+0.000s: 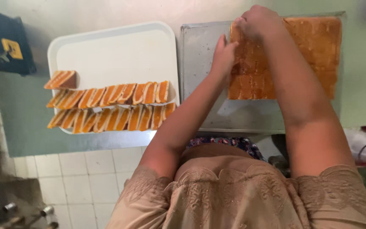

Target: The person picks up pre-cut slices of layered orange cake from a metal table and arranges them in neat rows on a white serving tray, working piece by piece until the tray is filled with several rows of slices.

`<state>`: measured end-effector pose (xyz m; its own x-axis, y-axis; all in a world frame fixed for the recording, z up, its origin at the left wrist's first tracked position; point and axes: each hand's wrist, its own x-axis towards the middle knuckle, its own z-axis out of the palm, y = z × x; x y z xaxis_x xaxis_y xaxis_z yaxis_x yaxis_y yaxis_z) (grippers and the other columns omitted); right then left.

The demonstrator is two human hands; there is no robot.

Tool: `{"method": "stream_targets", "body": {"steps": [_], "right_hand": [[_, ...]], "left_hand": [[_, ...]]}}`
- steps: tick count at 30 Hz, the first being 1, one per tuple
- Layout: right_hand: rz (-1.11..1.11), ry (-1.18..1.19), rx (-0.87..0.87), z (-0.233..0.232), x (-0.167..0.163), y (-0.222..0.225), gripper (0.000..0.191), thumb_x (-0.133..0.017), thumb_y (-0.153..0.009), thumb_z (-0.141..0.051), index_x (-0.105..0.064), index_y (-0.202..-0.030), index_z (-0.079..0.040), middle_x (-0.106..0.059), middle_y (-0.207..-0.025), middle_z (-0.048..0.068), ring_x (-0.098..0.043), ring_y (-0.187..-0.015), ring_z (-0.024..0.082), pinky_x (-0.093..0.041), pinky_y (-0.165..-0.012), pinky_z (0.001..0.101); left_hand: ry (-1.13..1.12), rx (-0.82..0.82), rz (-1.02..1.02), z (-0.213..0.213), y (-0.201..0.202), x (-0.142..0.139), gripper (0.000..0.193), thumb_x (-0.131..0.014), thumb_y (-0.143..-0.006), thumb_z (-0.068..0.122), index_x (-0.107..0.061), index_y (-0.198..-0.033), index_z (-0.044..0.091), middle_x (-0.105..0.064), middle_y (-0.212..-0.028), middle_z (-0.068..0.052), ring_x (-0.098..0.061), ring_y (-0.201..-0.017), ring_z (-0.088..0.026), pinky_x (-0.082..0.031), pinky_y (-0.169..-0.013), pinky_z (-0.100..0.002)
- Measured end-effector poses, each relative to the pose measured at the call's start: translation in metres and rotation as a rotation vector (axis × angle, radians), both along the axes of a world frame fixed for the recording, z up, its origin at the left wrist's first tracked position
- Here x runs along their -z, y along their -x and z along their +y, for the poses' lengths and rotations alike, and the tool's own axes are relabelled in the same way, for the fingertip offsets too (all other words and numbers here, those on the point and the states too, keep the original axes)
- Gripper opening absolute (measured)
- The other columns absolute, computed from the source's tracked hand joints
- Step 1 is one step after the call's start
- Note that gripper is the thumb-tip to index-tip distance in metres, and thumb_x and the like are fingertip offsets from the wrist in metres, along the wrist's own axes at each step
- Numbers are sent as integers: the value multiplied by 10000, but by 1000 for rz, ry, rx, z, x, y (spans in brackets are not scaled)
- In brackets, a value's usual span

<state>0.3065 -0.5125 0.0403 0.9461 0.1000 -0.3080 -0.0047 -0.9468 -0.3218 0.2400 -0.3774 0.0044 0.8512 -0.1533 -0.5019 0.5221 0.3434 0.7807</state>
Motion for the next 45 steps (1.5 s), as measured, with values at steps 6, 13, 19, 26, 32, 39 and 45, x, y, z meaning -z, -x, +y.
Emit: {"method": "stream_targets", "body": {"steps": [6, 13, 19, 26, 32, 39, 45], "right_hand": [[-109, -178, -228, -15, -9, -16, 348, -522, -993, -260, -758, -1136, -47, -686, -1213, 248, -611, -1138, 444, -472, -1005, 521], [165, -165, -107, -22, -17, -28, 368, -536, -954, -227, -712, -1267, -143, -682, -1261, 175, -631, -1154, 383, -489, -1000, 474], [308, -63, -153, -23, -4, -40, 373, -517, -987, -254, -729, -1281, -170, -672, -1330, 144, -618, -1212, 367, -466, -1046, 485], [326, -92, -166, -28, 5, -42, 385, -480, -992, -244, -753, -1237, -128, -686, -1319, 156, -625, -1205, 377, -471, -1034, 502], [370, -170, -178, -30, 10, -49, 481, -586, -832, -190, -692, -1300, -152, -664, -1326, 143, -599, -1198, 346, -450, -1027, 480], [458, -9, -282, -21, 24, -64, 490, -612, -783, -137, -706, -1261, -85, -715, -1243, 178, -645, -1140, 366, -492, -993, 506], [620, -94, -166, -24, 0, -64, 577, -643, -759, -165, -639, -1336, -155, -698, -1226, 137, -620, -1151, 287, -473, -985, 492]], "left_hand": [[-858, 127, -391, 1, -56, 7, 738, -629, -906, 334, -417, -1543, 28, -504, -1500, -271, -487, -1397, -412, -382, -1176, -438], [-1144, 521, -376, 5, -81, -12, 448, -580, -851, 391, -773, -1154, 123, -716, -1225, -178, -658, -1177, -365, -517, -1031, -414], [-1151, 633, -249, 2, -91, -13, 425, -599, -841, 474, -783, -1031, 141, -749, -1145, -157, -706, -1085, -335, -557, -954, -403], [-1274, 738, -436, 0, -98, 6, 344, -581, -860, 467, -798, -965, 221, -743, -1048, -124, -682, -994, -363, -542, -901, -431], [-1141, 649, -393, 2, -95, 14, 348, -563, -801, 377, -807, -893, 146, -766, -998, -152, -726, -957, -355, -558, -857, -443], [-862, 377, -174, -4, -95, 23, 458, -634, -792, 349, -690, -1099, 14, -772, -1011, -174, -733, -934, -304, -547, -820, -395], [-224, 232, -70, 5, -85, 31, 825, -731, -733, 232, -383, -1445, 0, -689, -1147, -272, -689, -985, -318, -576, -803, -413]]}}
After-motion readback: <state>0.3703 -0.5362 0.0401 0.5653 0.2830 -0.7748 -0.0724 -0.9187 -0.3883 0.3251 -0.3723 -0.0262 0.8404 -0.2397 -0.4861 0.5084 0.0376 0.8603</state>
